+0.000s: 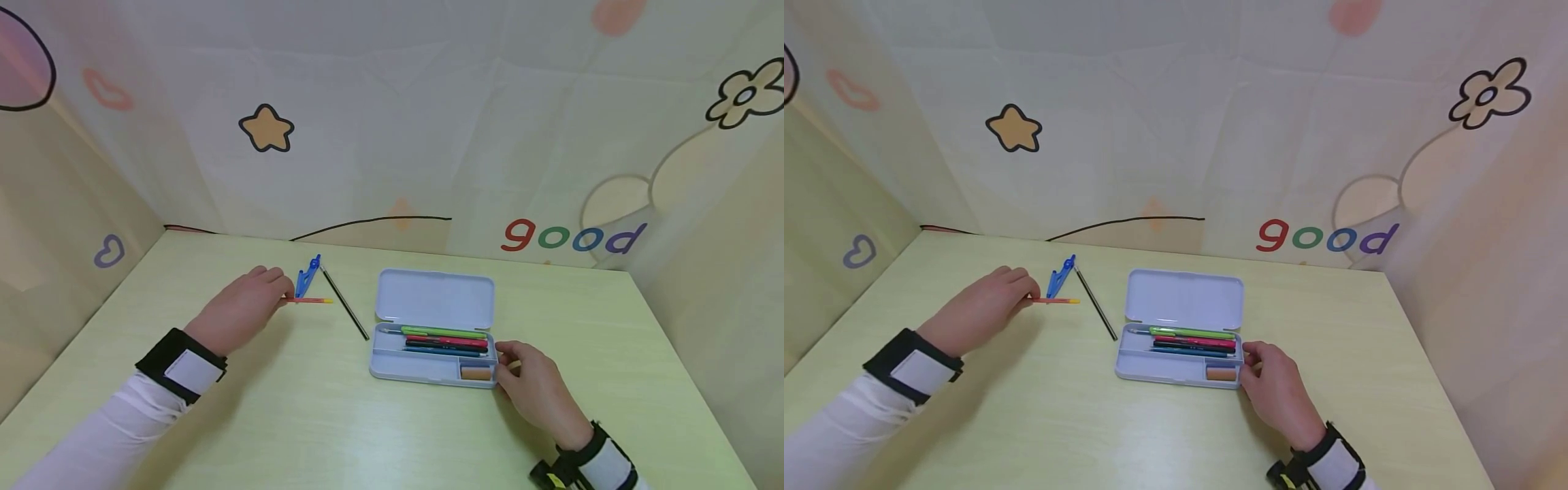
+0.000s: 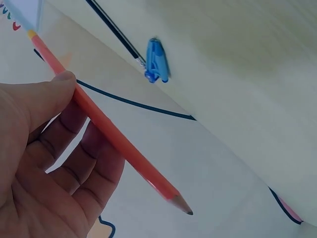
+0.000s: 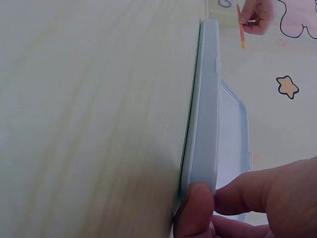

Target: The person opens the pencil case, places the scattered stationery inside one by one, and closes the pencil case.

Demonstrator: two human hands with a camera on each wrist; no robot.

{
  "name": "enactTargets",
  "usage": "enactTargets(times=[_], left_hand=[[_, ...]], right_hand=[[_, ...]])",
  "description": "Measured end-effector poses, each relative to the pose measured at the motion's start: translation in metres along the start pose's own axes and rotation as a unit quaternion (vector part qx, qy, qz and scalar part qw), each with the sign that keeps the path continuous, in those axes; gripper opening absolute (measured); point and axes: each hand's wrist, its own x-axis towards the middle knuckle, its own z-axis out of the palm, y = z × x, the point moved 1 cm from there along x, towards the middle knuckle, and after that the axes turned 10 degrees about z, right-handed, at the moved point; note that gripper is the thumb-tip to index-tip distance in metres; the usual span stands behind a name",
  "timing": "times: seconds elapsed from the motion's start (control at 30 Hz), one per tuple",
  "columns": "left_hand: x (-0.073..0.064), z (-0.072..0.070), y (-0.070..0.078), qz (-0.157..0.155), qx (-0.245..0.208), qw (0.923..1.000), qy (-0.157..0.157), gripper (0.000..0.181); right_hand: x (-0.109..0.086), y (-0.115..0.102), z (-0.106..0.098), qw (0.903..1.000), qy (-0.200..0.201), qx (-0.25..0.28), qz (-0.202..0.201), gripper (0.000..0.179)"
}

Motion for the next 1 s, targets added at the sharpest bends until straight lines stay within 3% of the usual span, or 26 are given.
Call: enactTargets(times=[1.0], left_hand=[[0.022,-0.004,0.037,0.047,0.015,0.9985,0.024,0.021]], right_hand=[[0.000,0.000,0.001,0.9999,0.008,-0.010,-0.005,0.042]])
